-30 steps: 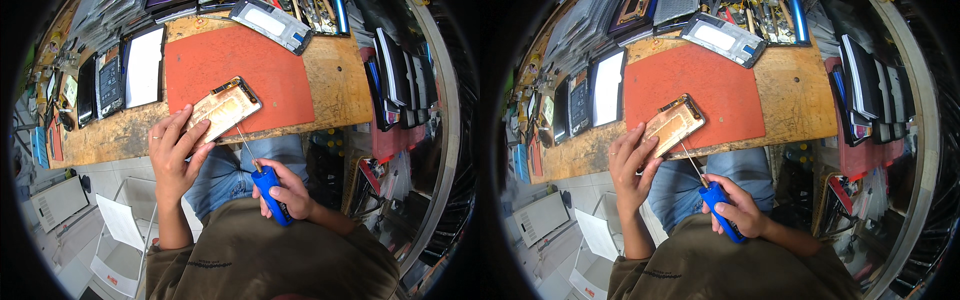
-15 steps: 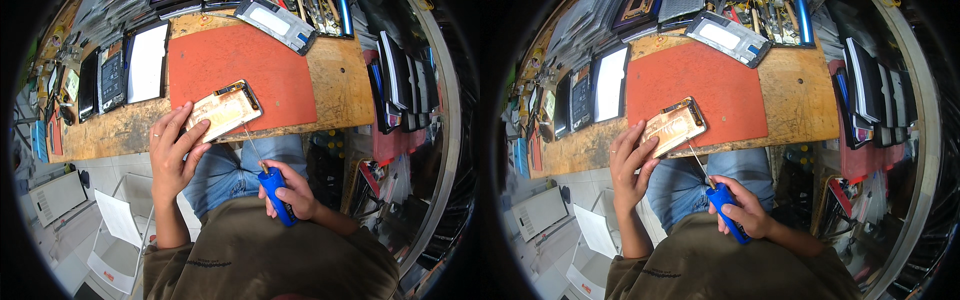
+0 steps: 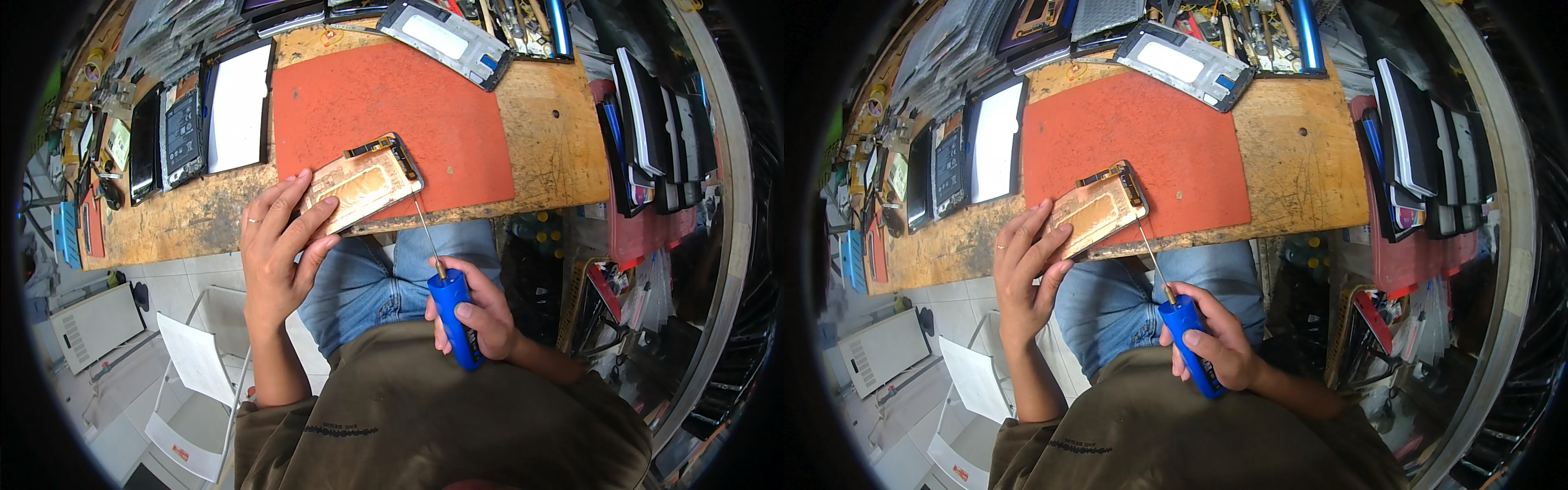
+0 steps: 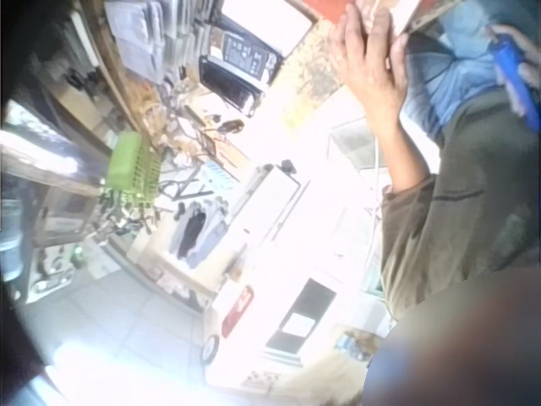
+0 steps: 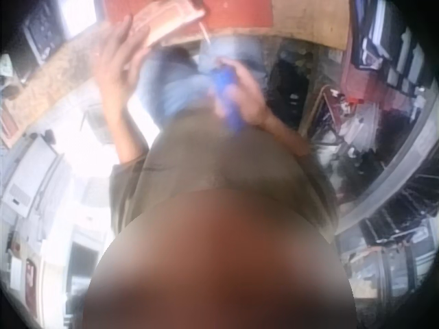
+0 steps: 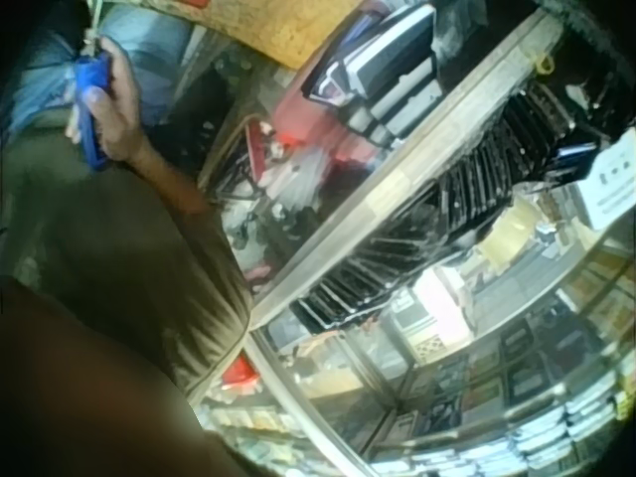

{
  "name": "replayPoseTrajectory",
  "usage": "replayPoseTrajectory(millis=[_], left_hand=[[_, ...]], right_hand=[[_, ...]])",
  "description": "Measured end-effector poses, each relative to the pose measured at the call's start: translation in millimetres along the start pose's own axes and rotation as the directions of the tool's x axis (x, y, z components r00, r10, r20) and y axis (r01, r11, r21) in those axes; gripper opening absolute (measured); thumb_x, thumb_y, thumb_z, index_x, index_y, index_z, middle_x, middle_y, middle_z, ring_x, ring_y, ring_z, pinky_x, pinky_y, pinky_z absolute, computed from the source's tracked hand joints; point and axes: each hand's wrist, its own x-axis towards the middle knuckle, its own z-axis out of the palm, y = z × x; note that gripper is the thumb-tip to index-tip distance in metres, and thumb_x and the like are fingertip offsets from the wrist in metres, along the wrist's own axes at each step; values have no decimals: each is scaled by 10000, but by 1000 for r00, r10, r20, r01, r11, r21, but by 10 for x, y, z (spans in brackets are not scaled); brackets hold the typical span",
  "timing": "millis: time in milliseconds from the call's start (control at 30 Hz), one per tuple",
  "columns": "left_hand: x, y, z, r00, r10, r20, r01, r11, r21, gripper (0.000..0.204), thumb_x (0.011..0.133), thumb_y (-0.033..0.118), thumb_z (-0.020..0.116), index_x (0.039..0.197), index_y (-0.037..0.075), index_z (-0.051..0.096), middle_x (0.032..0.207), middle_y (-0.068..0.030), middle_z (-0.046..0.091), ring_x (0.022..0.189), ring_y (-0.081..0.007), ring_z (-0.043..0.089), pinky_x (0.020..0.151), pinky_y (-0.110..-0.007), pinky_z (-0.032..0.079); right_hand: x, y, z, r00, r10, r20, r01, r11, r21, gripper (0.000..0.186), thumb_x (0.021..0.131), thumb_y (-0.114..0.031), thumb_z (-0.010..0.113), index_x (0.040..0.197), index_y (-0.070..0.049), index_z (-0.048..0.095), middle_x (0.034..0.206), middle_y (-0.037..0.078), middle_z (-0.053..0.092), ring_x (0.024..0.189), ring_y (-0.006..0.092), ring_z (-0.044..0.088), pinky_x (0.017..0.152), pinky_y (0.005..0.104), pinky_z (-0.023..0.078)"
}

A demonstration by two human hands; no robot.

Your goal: The person uses a blue precision screwdriver to remove screws from a disassembled smartphone, then flips the device and continues unscrewing components. The person places the screwdriver down and picks up a bubble-wrapped item from the workbench.

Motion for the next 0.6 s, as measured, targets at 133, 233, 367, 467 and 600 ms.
replayPoseTrajectory(millis=[133,233,367,467,600], left_hand=[[6,-5,-1,1000,4,-1,-4,1000,-3,394,833,271,799,1196,119,778,1394,-148,656,1241,-346,597,1010,-468,450],[4,-7,3,1000,12,-6,-12,1000,6,392,834,276,799,1192,119,779,1392,-149,656,1240,-348,596,1009,-468,449],[-3,-7,11,1000,11,-4,-11,1000,9,391,834,278,799,1191,118,778,1395,-151,655,1238,-349,597,1008,-467,449],[-6,-6,10,1000,10,2,-10,1000,14,392,835,278,799,1191,117,778,1399,-150,653,1237,-349,598,1007,-466,448],[-1,-7,6,1000,12,3,-12,1000,14,394,836,281,798,1193,116,778,1401,-149,653,1237,-348,599,1005,-465,448]], right_hand=[[-5,-7,3,999,33,15,-33,999,-32,664,1069,-206,500,1606,29,187,1135,198,601,758,163,672,668,296,571],[8,0,9,998,52,23,-51,998,-40,675,1063,-220,516,1602,26,194,1119,211,600,745,181,679,664,307,579],[20,7,0,999,46,6,-45,998,-42,700,1049,-253,550,1597,20,209,1091,233,595,732,218,695,654,329,596],[12,11,-5,999,36,11,-36,999,-25,673,1063,-226,520,1598,27,201,1118,211,599,740,184,680,664,309,579],[1,26,10,1000,11,-8,-11,1000,12,665,1070,-225,510,1598,32,197,1135,201,597,752,171,676,667,301,573]])
